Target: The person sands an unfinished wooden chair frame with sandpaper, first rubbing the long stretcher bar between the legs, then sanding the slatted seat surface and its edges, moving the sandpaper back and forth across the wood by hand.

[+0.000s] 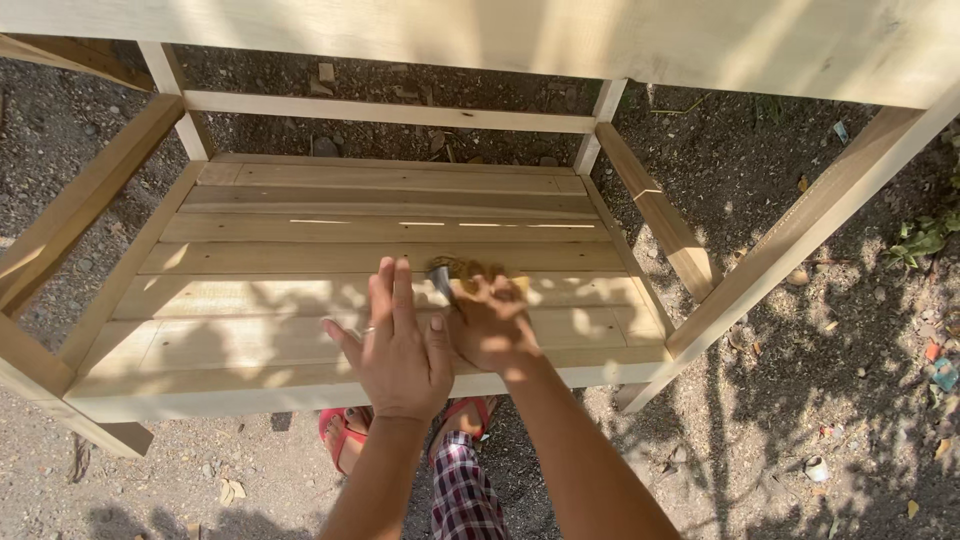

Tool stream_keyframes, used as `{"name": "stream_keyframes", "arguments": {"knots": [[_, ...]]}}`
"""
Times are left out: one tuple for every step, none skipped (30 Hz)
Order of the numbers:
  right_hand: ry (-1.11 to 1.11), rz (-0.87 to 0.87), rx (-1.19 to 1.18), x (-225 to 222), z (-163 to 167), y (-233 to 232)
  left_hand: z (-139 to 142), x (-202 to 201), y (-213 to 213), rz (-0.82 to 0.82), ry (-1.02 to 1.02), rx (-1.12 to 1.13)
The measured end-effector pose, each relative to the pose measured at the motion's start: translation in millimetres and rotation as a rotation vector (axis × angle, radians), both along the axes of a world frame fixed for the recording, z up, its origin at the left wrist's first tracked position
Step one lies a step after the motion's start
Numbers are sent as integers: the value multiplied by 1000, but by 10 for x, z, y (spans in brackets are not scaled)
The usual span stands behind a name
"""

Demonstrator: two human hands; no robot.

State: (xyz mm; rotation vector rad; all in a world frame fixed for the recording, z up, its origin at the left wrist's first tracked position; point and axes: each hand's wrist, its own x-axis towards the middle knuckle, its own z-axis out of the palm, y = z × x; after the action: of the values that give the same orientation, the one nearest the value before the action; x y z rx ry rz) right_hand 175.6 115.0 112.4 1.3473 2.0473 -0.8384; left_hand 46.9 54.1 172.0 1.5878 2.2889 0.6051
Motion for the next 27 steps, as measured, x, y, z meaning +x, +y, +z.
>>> {"name": "stream_keyframes", "arguments": {"knots": [[291, -219, -41, -124, -12, -64, -4, 143, 29, -17, -12, -5], [577, -443, -82, -163, -6, -128, -10, 235, 50, -36, -26, -16], [560, -230, 57, -112, 14, -199, -15, 292, 74, -35, -22, -41], [545, -10, 188, 107, 74, -240, -18, 318, 101, -28, -13, -69], [529, 211, 332, 384, 135, -238, -24, 307, 132, -24, 0, -82], [407, 92, 263, 690, 213, -246, -18, 289, 163, -115, 32, -277], [282, -30, 195, 988, 283, -246, -10, 256, 192, -205, 66, -476], [55, -94, 38, 1248, 345, -245, 8, 241, 219, -294, 100, -683], [-176, -160, -118, 1454, 391, -232, 26, 230, 243, -310, 85, -747], [-179, -171, -32, 1555, 373, -187, 45, 233, 262, -325, 71, -809], [-181, -180, 53, 1605, 329, -107, 60, 247, 277, -339, 58, -871], [-183, -189, 136, 1589, 271, -28, 67, 260, 289, -344, 64, -880], [-297, -212, -8, 1519, 173, 81, 72, 281, 293, -348, 73, -892], [-407, -235, -152, 1443, 49, 264, 66, 288, 293, -356, 86, -900], [-335, -327, -66, 1376, -43, 401, 57, 300, 289, -350, 71, -903], [-260, -413, 22, 1298, -103, 487, 43, 298, 285, -340, 57, -904], [-186, -492, 102, 1258, -117, 523, 30, 296, 276, -329, 39, -915], [-222, -412, 36, 1237, -89, 511, 16, 289, 268, -334, 51, -901], [-256, -328, -31, 1259, -13, 450, 7, 284, 262, -336, 63, -890], [-290, -244, -98, 1296, 85, 348, 1, 279, 256, -340, 75, -879], [-202, -266, -26, 1344, 254, 129, -1, 277, 252, -345, 82, -887], [-110, -287, 52, 1398, 413, -80, 0, 278, 250, -350, 92, -887], [-149, -255, 33, 1458, 498, -177, 3, 283, 252, -357, 104, -883], [-187, -226, 12, 1514, 545, -244, 7, 290, 253, -361, 108, -889], [-222, -194, -11, 1551, 534, -252, 10, 296, 256, -359, 114, -896], [-236, -226, -41, 1567, 463, -204, 12, 302, 258, -354, 119, -908], [-254, -257, -76, 1566, 316, -46, 8, 306, 262, -358, 127, -914]]}}
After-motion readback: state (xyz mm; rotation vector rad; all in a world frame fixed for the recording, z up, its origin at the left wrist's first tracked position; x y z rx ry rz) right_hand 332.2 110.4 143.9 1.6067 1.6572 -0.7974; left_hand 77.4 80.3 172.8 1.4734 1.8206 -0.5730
